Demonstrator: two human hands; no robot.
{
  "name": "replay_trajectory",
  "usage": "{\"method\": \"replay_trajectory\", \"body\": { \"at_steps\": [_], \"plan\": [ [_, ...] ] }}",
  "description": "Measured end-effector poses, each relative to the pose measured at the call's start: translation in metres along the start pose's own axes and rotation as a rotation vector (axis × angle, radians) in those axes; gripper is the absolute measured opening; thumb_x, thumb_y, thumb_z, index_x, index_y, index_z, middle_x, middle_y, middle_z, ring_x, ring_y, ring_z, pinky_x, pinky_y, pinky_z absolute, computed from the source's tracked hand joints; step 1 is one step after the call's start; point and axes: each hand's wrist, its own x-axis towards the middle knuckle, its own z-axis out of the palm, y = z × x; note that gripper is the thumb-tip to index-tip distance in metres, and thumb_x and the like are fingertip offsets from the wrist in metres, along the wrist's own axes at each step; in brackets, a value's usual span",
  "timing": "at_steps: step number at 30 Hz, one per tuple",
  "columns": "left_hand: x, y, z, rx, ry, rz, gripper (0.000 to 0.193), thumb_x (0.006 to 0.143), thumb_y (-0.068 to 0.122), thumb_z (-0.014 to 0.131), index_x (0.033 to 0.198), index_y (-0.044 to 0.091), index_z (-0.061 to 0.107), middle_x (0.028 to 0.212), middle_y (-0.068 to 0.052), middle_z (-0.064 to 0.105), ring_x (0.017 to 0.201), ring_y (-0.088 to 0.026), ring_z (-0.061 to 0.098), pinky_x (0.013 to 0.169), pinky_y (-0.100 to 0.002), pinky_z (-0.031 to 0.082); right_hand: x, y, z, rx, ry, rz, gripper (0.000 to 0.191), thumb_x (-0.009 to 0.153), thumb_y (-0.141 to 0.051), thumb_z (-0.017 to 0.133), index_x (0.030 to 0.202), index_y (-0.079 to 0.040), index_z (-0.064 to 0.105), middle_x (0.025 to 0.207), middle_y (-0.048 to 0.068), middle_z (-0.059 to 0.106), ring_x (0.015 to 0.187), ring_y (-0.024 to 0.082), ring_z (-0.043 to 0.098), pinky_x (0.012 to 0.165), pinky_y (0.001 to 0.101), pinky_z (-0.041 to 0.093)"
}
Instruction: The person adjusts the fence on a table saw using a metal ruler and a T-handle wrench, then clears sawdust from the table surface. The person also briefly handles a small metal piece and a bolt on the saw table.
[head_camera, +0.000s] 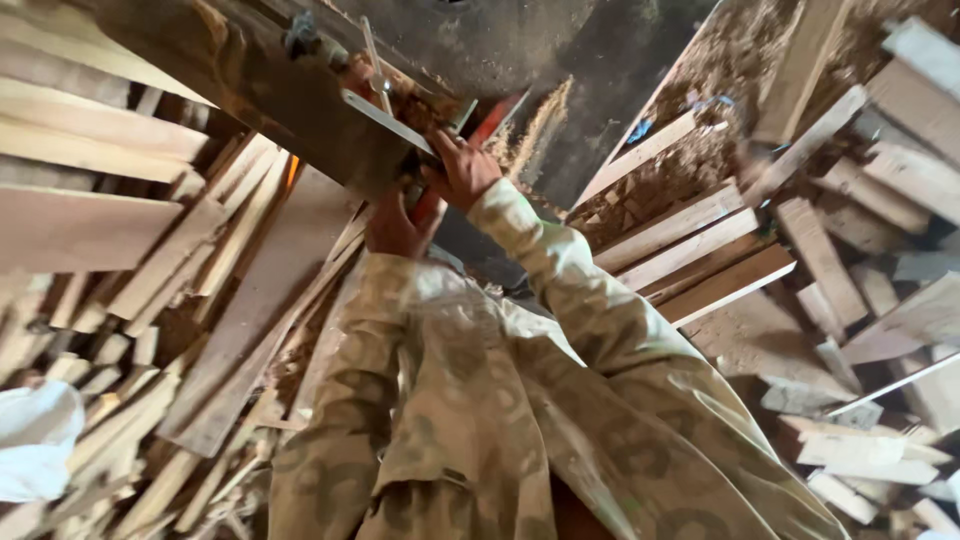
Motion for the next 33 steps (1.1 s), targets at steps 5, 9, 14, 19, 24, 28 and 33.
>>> {"method": "replay_trajectory", "body": {
  "at_steps": [5,9,14,19,24,28,33],
  "plan": [
    [0.002,0.012,-0.005,0.052,-0.035,-0.044,0.067,0.081,0.052,0.083,0.125,0.006,0.063,0.109,-0.02,0.072,0.092,-0.042,0.07,0.079,-0.051,0.056,0.017,-0.019,-0.031,0.045,-0.164,0.084,0.048,0.097,-0.03,0.068,0.137,-0.009,0.051,0.109,0.022,0.073,0.08,0.039,0.073,0.068,0.0506,0.059],
    [0.001,0.019,-0.009,0.069,-0.017,-0.087,0.069,0.079,0.053,0.083,0.126,0.007,0.063,0.105,-0.021,0.072,0.09,-0.042,0.07,0.076,-0.051,0.056,0.021,-0.026,-0.035,0.018,-0.199,0.116,0.06,0.095,-0.029,0.069,0.145,-0.005,0.046,0.103,0.025,0.071,0.083,0.04,0.072,0.071,0.0518,0.058],
    [0.007,0.024,-0.015,0.003,0.032,-0.077,0.07,0.08,0.052,0.082,0.129,0.007,0.063,0.105,-0.022,0.073,0.091,-0.043,0.069,0.077,-0.052,0.056,0.032,-0.015,-0.024,-0.039,-0.134,-0.057,0.059,0.099,-0.035,0.074,0.142,-0.007,0.045,0.114,0.024,0.072,0.093,0.039,0.073,0.078,0.0493,0.06],
    [0.005,0.035,-0.021,0.024,0.012,-0.158,0.064,0.086,0.057,0.082,0.125,0.008,0.065,0.107,-0.02,0.073,0.095,-0.042,0.07,0.081,-0.051,0.056,0.038,-0.026,-0.038,0.037,-0.186,-0.139,0.07,0.1,-0.031,0.077,0.155,-0.011,0.038,0.116,0.019,0.075,0.104,0.041,0.073,0.088,0.05,0.059],
    [-0.006,0.057,-0.025,0.088,0.052,-0.199,0.068,0.082,0.056,0.082,0.126,0.008,0.064,0.106,-0.019,0.073,0.092,-0.041,0.07,0.079,-0.05,0.056,0.033,-0.038,-0.053,-0.104,-0.241,-0.116,0.081,0.097,-0.031,0.079,0.16,-0.015,0.03,0.121,0.023,0.069,0.106,0.045,0.069,0.089,0.0522,0.057],
    [-0.017,0.071,-0.014,0.037,-0.024,-0.243,0.065,0.083,0.053,0.081,0.125,0.006,0.063,0.108,-0.019,0.073,0.093,-0.04,0.071,0.081,-0.047,0.058,0.015,-0.032,-0.068,0.128,-0.232,-0.285,0.09,0.094,-0.02,0.075,0.163,-0.011,0.019,0.14,0.031,0.059,0.118,0.049,0.064,0.097,0.0504,0.057],
    [-0.043,0.081,0.017,0.09,0.156,-0.206,0.062,0.081,0.052,0.082,0.123,0.009,0.066,0.103,-0.017,0.074,0.088,-0.04,0.072,0.078,-0.05,0.058,-0.008,0.006,-0.078,0.086,-0.288,-0.342,0.088,0.099,-0.02,0.074,0.164,-0.004,0.018,0.15,0.031,0.05,0.132,0.049,0.057,0.108,0.0499,0.051]
  ]
}}
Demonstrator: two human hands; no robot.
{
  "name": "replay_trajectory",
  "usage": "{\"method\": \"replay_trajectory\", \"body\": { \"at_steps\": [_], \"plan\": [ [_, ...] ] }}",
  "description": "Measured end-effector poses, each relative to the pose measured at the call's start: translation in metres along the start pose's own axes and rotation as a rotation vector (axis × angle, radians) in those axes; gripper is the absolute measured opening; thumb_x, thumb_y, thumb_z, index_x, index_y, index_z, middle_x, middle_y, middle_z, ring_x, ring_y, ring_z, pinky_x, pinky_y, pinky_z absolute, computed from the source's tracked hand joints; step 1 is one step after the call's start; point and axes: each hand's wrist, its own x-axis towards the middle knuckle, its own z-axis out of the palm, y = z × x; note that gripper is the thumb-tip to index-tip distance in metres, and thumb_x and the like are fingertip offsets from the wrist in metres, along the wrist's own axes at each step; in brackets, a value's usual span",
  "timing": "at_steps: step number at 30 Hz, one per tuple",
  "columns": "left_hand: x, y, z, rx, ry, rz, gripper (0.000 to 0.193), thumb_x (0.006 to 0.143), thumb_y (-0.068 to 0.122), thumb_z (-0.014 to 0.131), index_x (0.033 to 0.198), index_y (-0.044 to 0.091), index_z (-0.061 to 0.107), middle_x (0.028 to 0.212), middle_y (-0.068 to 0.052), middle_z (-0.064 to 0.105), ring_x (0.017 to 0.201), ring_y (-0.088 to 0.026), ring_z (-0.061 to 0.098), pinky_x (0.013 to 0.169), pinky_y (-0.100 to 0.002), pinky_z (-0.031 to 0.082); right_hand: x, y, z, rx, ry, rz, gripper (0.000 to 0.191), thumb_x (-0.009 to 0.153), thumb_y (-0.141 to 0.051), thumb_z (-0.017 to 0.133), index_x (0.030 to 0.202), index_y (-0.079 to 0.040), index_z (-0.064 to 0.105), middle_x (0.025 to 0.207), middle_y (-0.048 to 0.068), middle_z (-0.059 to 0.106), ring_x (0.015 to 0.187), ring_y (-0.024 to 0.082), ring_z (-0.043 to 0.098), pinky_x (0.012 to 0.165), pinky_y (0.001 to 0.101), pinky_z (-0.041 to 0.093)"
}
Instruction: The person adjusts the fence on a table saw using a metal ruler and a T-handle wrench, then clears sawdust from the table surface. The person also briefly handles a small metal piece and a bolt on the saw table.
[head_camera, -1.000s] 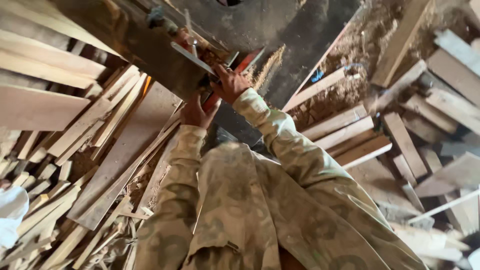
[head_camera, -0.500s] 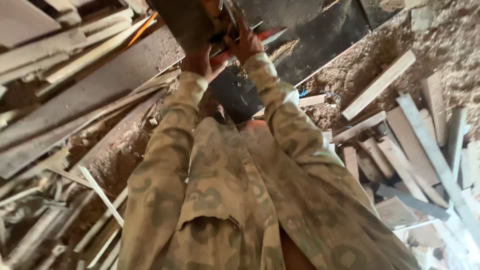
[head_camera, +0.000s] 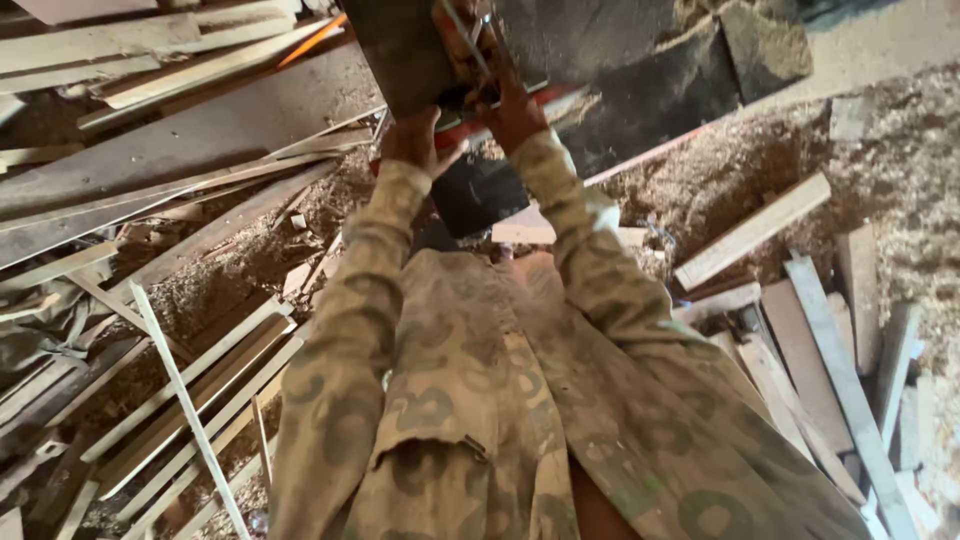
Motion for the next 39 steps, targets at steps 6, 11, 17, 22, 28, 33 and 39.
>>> {"method": "replay_trajectory", "body": {
  "at_steps": [6,11,17,22,28,33,39],
  "plan": [
    [-0.007,-0.008,0.009,0.005,0.07,0.009,0.059,0.081,0.054,0.082,0.12,0.012,0.067,0.1,-0.017,0.074,0.086,-0.039,0.072,0.073,-0.05,0.058,-0.008,0.049,0.021,-0.018,-0.059,0.009,0.075,0.096,-0.03,0.075,0.155,-0.002,0.037,0.146,0.026,0.052,0.125,0.048,0.06,0.102,0.0499,0.053],
    [-0.004,0.004,0.01,0.061,-0.044,-0.068,0.064,0.081,0.057,0.081,0.124,0.014,0.063,0.104,-0.014,0.074,0.083,-0.038,0.072,0.069,-0.051,0.057,-0.026,0.061,0.041,-0.297,0.121,0.019,0.073,0.095,-0.051,0.071,0.146,-0.004,0.05,0.102,0.022,0.071,0.081,0.043,0.068,0.066,0.0543,0.053],
    [0.001,0.007,0.002,0.065,0.001,-0.035,0.067,0.077,0.054,0.081,0.128,0.016,0.062,0.116,-0.015,0.072,0.084,-0.037,0.072,0.069,-0.049,0.058,-0.03,0.051,0.045,-0.332,0.102,0.176,0.049,0.093,-0.058,0.072,0.123,-0.02,0.062,0.069,0.015,0.067,0.059,0.038,0.065,0.054,0.0515,0.05],
    [0.017,-0.003,-0.006,0.064,-0.056,-0.056,0.073,0.076,0.056,0.081,0.133,0.014,0.061,0.123,-0.016,0.071,0.085,-0.039,0.072,0.069,-0.048,0.058,-0.009,0.041,0.034,-0.075,0.092,0.154,0.046,0.096,-0.048,0.072,0.129,-0.016,0.064,0.079,0.016,0.069,0.064,0.038,0.067,0.054,0.0492,0.05],
    [0.065,-0.038,-0.015,0.033,0.007,-0.031,0.072,0.083,0.06,0.079,0.135,0.014,0.06,0.107,-0.016,0.073,0.087,-0.038,0.073,0.075,-0.05,0.059,0.05,0.054,0.056,-0.221,0.349,-0.107,0.049,0.094,-0.041,0.076,0.131,-0.013,0.063,0.092,0.012,0.074,0.07,0.033,0.068,0.06,0.0455,0.052],
    [0.114,-0.073,-0.024,0.198,-0.078,-0.051,0.072,0.079,0.065,0.082,0.128,0.015,0.064,0.101,-0.015,0.073,0.079,-0.035,0.073,0.068,-0.048,0.058,0.117,0.075,0.062,0.079,0.081,0.012,0.055,0.095,-0.037,0.078,0.138,-0.007,0.06,0.097,0.013,0.075,0.08,0.032,0.074,0.069,0.0462,0.06],
    [0.166,-0.112,-0.023,0.228,-0.027,-0.068,0.078,0.078,0.065,0.086,0.127,0.009,0.061,0.108,-0.015,0.072,0.085,-0.032,0.073,0.073,-0.045,0.059,0.196,0.079,0.063,-0.071,-0.002,-0.03,0.052,0.095,-0.04,0.081,0.134,-0.012,0.061,0.118,0.019,0.071,0.094,0.038,0.073,0.073,0.0505,0.058]
  ]
}}
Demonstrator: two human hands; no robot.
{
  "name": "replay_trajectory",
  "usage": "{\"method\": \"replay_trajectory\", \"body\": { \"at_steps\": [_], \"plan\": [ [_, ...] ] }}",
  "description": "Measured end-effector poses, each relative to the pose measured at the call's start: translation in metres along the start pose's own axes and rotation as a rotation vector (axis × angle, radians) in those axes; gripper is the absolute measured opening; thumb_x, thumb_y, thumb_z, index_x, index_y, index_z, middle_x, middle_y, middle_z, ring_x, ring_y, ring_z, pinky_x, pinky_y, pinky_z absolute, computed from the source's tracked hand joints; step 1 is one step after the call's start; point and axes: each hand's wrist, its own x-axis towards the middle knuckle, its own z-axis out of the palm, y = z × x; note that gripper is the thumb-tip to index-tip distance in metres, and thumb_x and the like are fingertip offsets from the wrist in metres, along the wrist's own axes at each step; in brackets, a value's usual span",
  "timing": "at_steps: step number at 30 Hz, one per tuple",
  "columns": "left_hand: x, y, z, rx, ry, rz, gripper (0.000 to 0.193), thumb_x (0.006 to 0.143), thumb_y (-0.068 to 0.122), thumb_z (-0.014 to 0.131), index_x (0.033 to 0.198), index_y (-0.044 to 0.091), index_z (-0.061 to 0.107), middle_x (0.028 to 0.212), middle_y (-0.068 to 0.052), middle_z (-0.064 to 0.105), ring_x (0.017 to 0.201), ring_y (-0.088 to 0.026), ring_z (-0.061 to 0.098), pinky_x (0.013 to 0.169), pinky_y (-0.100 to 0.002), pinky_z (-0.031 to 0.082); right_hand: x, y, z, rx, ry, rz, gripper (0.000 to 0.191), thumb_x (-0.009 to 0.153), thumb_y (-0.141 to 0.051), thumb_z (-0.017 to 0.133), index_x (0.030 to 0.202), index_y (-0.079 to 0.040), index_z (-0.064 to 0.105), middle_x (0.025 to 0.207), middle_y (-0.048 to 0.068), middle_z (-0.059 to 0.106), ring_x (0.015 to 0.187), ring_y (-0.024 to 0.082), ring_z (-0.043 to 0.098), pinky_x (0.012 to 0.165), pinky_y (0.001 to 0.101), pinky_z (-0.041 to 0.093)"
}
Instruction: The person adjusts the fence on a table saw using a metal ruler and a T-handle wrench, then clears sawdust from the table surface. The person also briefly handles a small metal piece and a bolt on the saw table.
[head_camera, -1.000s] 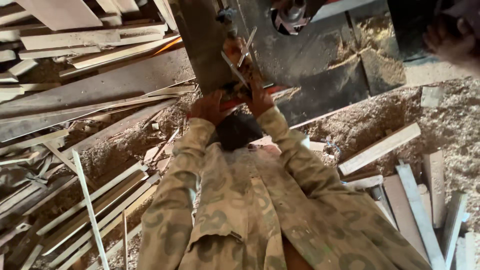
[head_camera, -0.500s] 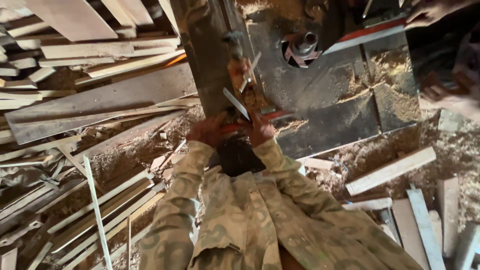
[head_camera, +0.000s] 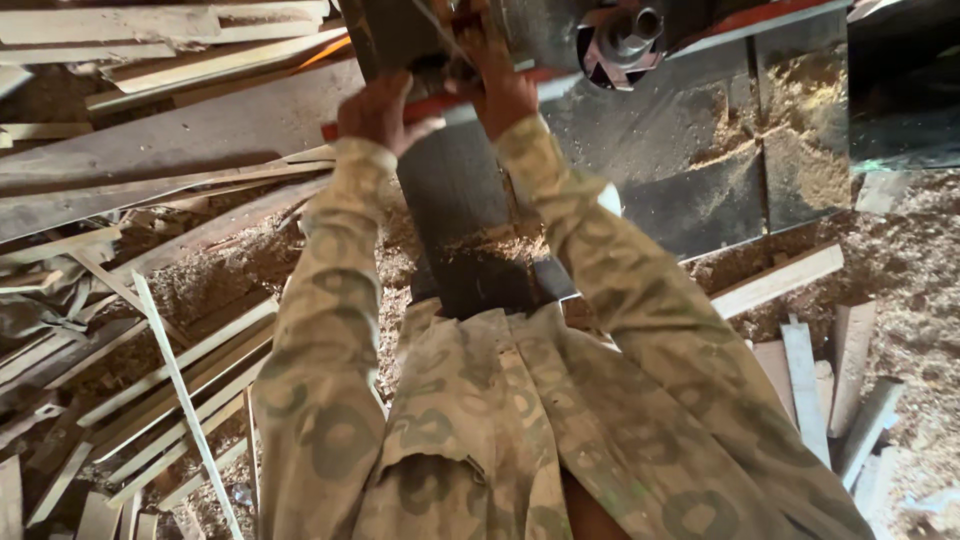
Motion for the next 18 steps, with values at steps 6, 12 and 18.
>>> {"method": "replay_trajectory", "body": {
  "at_steps": [6,12,18],
  "plan": [
    [0.021,-0.014,-0.001,-0.039,0.076,0.017,0.081,0.075,0.06,0.089,0.127,0.004,0.06,0.109,-0.016,0.07,0.092,-0.035,0.07,0.076,-0.046,0.056,0.012,-0.013,-0.023,0.007,0.114,-0.044,0.044,0.103,-0.032,0.07,0.138,-0.01,0.056,0.12,0.025,0.065,0.099,0.046,0.067,0.073,0.051,0.056],
    [0.022,-0.015,-0.008,-0.054,0.054,0.043,0.078,0.076,0.058,0.09,0.124,0.005,0.058,0.107,-0.015,0.067,0.092,-0.037,0.068,0.073,-0.048,0.054,-0.149,0.007,-0.08,0.041,-0.234,0.313,0.013,0.107,-0.019,0.053,0.11,-0.009,0.062,0.079,0.019,0.068,0.073,0.041,0.068,0.064,0.0517,0.051],
    [0.02,-0.013,-0.009,-0.076,0.035,0.033,0.076,0.081,0.058,0.09,0.124,0.004,0.058,0.106,-0.015,0.066,0.089,-0.036,0.067,0.073,-0.048,0.054,-0.179,0.042,-0.078,-0.317,-0.063,-0.202,0.029,0.098,-0.004,0.052,0.126,0.0,0.053,0.111,0.025,0.069,0.092,0.044,0.07,0.076,0.0516,0.055]
  ]
}}
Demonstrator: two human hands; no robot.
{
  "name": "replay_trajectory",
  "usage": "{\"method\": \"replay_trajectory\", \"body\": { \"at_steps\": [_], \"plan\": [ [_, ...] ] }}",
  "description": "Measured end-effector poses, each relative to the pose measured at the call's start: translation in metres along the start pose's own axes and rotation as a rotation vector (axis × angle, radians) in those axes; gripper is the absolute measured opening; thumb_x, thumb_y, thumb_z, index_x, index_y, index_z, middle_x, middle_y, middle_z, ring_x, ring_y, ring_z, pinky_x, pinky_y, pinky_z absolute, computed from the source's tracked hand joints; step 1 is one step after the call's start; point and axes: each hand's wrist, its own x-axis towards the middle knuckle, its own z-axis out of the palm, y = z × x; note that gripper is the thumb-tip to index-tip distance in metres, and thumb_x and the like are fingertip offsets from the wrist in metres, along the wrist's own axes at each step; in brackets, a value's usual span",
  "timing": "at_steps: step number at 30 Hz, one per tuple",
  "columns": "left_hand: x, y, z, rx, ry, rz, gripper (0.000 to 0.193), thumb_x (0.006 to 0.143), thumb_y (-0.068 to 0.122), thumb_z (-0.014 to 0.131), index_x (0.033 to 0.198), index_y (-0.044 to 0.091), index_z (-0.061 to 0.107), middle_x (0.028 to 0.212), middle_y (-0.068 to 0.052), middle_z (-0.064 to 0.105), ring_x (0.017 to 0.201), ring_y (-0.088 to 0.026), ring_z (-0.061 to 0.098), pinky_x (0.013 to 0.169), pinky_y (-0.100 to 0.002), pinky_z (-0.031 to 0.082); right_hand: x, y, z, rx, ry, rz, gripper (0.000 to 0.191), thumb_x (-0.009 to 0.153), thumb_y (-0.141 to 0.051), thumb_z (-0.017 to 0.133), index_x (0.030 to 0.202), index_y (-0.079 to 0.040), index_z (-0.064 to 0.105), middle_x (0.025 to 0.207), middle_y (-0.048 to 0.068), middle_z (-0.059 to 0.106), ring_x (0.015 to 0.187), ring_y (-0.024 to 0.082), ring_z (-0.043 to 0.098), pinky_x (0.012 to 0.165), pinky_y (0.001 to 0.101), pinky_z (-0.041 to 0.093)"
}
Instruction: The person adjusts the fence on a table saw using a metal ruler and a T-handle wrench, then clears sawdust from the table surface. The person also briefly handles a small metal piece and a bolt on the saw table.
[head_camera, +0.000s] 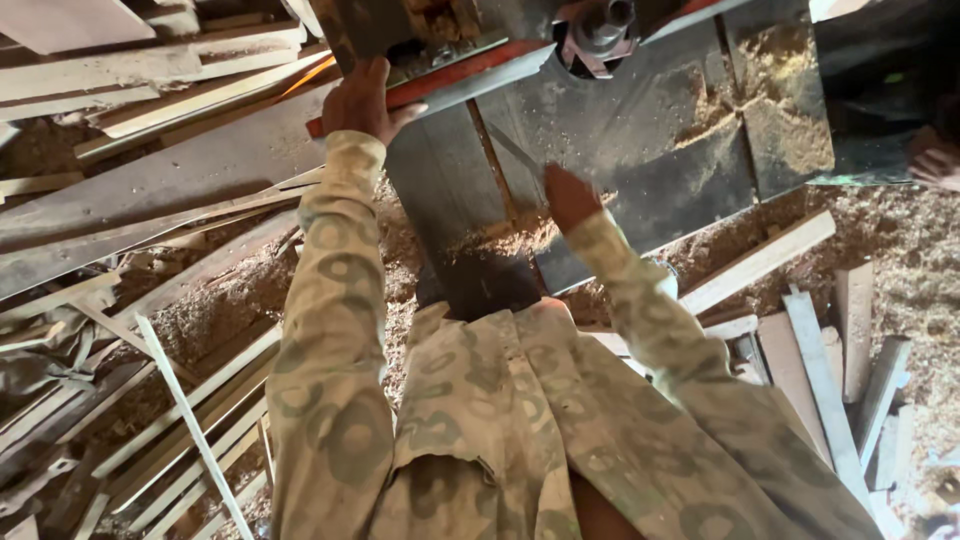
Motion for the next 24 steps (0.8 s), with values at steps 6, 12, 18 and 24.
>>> {"method": "replay_trajectory", "body": {
  "at_steps": [6,12,18,24],
  "plan": [
    [0.002,0.002,-0.002,0.007,0.079,0.041,0.074,0.077,0.056,0.091,0.121,0.005,0.059,0.104,-0.014,0.066,0.088,-0.035,0.068,0.07,-0.046,0.054,0.085,-0.005,0.016,-0.091,-0.655,0.531,0.017,0.105,-0.011,0.047,0.12,-0.004,0.054,0.098,0.023,0.07,0.087,0.043,0.072,0.072,0.0522,0.058],
    [0.001,0.002,-0.001,0.023,0.042,0.009,0.072,0.077,0.055,0.091,0.12,0.007,0.059,0.102,-0.012,0.065,0.088,-0.033,0.068,0.07,-0.045,0.054,0.005,-0.014,-0.034,-0.097,-0.795,0.402,0.031,0.102,-0.009,0.047,0.131,-0.002,0.053,0.09,0.023,0.07,0.083,0.042,0.072,0.069,0.0518,0.057],
    [0.003,0.004,-0.003,-0.023,0.046,0.017,0.071,0.078,0.056,0.091,0.118,0.007,0.058,0.103,-0.013,0.065,0.087,-0.034,0.067,0.07,-0.045,0.055,-0.127,-0.044,-0.09,0.016,-1.141,0.645,0.033,0.108,-0.029,0.04,0.121,-0.008,0.062,0.098,0.019,0.072,0.089,0.035,0.072,0.079,0.0468,0.055],
    [0.001,-0.001,-0.002,-0.018,0.102,0.094,0.072,0.082,0.057,0.089,0.122,0.006,0.058,0.107,-0.015,0.064,0.09,-0.035,0.067,0.072,-0.045,0.055,-0.103,-0.057,-0.126,-0.115,-0.523,0.288,0.031,0.106,-0.013,0.046,0.131,-0.004,0.061,0.09,0.016,0.073,0.073,0.031,0.071,0.061,0.0449,0.056]
  ]
}}
